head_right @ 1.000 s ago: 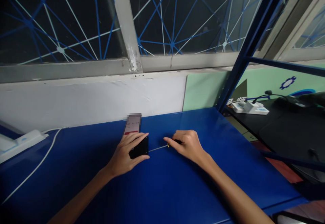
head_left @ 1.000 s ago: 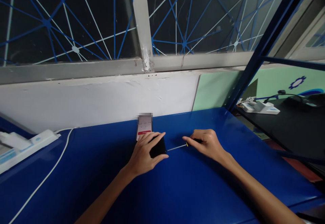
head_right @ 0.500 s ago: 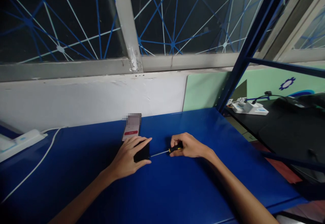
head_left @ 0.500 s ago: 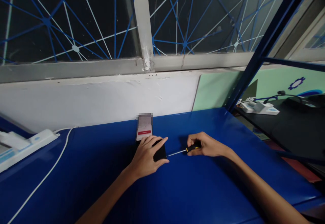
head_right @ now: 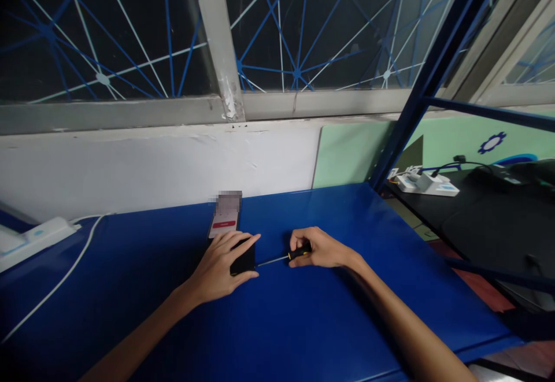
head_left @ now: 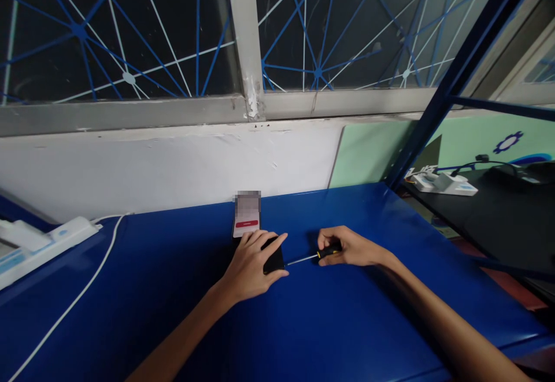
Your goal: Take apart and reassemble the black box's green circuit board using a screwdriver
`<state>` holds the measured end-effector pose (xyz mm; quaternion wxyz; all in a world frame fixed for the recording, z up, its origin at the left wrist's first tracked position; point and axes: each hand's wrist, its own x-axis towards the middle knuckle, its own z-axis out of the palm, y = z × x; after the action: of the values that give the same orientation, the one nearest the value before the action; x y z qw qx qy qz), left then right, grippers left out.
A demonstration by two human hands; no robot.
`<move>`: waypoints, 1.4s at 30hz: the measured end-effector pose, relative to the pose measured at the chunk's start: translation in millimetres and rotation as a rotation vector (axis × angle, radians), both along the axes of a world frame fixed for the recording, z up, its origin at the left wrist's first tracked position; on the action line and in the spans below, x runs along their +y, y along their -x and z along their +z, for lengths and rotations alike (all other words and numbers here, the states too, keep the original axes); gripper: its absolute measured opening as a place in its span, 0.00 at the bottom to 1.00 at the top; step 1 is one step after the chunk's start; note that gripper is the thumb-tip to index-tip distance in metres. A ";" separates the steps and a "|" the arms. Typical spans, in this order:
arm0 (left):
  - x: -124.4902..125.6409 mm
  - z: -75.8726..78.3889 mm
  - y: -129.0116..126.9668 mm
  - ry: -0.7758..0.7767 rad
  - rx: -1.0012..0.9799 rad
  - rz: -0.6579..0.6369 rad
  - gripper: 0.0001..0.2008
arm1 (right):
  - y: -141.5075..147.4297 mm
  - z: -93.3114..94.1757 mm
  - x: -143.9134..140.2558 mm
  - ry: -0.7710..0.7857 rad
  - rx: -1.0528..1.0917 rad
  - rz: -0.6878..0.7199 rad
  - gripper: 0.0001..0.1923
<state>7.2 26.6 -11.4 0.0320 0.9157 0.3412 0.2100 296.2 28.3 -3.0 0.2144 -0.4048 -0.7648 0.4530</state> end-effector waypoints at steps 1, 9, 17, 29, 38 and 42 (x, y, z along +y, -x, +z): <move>-0.1 0.0 -0.1 -0.003 -0.002 -0.002 0.34 | -0.7 -0.4 0.6 0.016 0.003 0.009 0.16; -1.3 -0.6 -0.4 0.003 0.015 0.002 0.34 | -2.0 0.2 1.5 -0.013 -0.084 0.067 0.21; -1.7 0.0 -1.3 0.005 0.022 0.003 0.34 | 0.8 0.7 0.1 0.064 -0.016 0.018 0.16; -1.9 0.9 -0.9 0.012 0.030 -0.001 0.33 | 1.4 2.8 -1.4 -0.002 -0.027 0.013 0.17; -2.8 1.3 -1.1 0.010 0.047 0.007 0.34 | -0.4 3.4 -0.8 -0.003 -0.069 0.066 0.23; -3.1 2.5 -1.3 0.008 0.036 0.004 0.33 | 2.3 3.5 -1.5 -0.008 -0.039 0.037 0.19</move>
<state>8.5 23.6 -8.9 0.0290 0.9185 0.3444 0.1920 293.9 26.8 0.5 0.1927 -0.3987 -0.7780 0.4457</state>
